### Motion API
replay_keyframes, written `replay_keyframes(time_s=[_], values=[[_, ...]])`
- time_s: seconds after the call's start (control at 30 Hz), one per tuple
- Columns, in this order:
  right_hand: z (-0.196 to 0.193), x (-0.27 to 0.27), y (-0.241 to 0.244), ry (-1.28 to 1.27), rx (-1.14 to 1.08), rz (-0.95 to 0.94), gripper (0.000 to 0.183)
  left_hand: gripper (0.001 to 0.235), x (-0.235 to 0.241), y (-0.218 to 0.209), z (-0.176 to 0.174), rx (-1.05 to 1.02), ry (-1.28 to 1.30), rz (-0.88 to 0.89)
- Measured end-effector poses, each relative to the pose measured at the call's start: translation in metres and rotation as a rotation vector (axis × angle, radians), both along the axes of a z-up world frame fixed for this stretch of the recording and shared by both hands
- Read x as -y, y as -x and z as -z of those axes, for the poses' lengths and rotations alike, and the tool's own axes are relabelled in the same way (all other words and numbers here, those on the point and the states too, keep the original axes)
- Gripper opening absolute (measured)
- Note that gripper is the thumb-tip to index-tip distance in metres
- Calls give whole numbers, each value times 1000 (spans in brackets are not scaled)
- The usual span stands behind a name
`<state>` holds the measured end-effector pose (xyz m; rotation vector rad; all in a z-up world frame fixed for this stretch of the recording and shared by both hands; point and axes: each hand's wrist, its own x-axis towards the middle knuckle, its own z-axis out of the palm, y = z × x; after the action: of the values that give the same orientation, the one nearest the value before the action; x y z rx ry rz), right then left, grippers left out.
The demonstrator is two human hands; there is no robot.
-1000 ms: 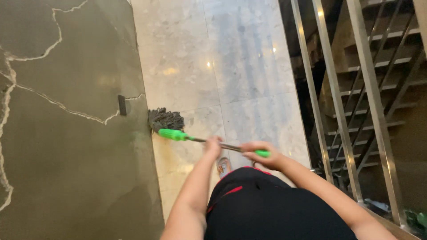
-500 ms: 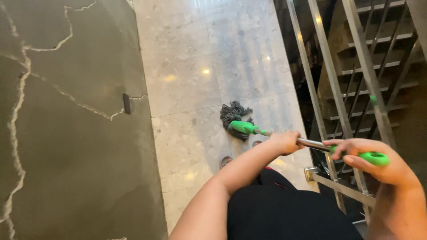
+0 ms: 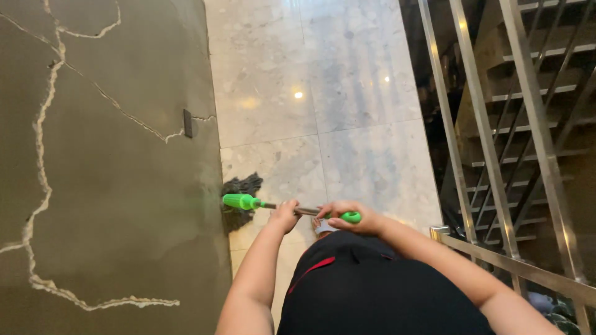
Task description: The person mops a tiled floor using a green-handled mop, moving from a hallway past a metal gate and potted plant into a storage area with shelves and boxes. The person continues mopping along walls and around obstacles, maintaining a consistent back-and-forth motion.
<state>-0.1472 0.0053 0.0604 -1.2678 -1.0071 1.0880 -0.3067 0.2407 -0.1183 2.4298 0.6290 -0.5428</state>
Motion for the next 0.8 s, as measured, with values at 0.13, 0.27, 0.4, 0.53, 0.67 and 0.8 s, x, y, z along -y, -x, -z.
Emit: replay_keyframes(time_s=[0.13,0.27,0.4,0.53,0.67,0.8], values=[[-6,63,11,-73,20,47,18,38,52,-10,28,53,11,-14],[-45,194,4,178,60,339,14,38,176,-61,26,-14,126,248],[-93,338,33,230,104,657,16,32,337,-97,0,61,264,468],[-141,448,75,189,117,896,10,28,492,-127,-19,165,392,569],[-158,503,92,150,391,986,16,35,602,-155,-17,438,435,735],[-143,508,71,88,499,929,17,41,621,-176,-65,369,424,778]])
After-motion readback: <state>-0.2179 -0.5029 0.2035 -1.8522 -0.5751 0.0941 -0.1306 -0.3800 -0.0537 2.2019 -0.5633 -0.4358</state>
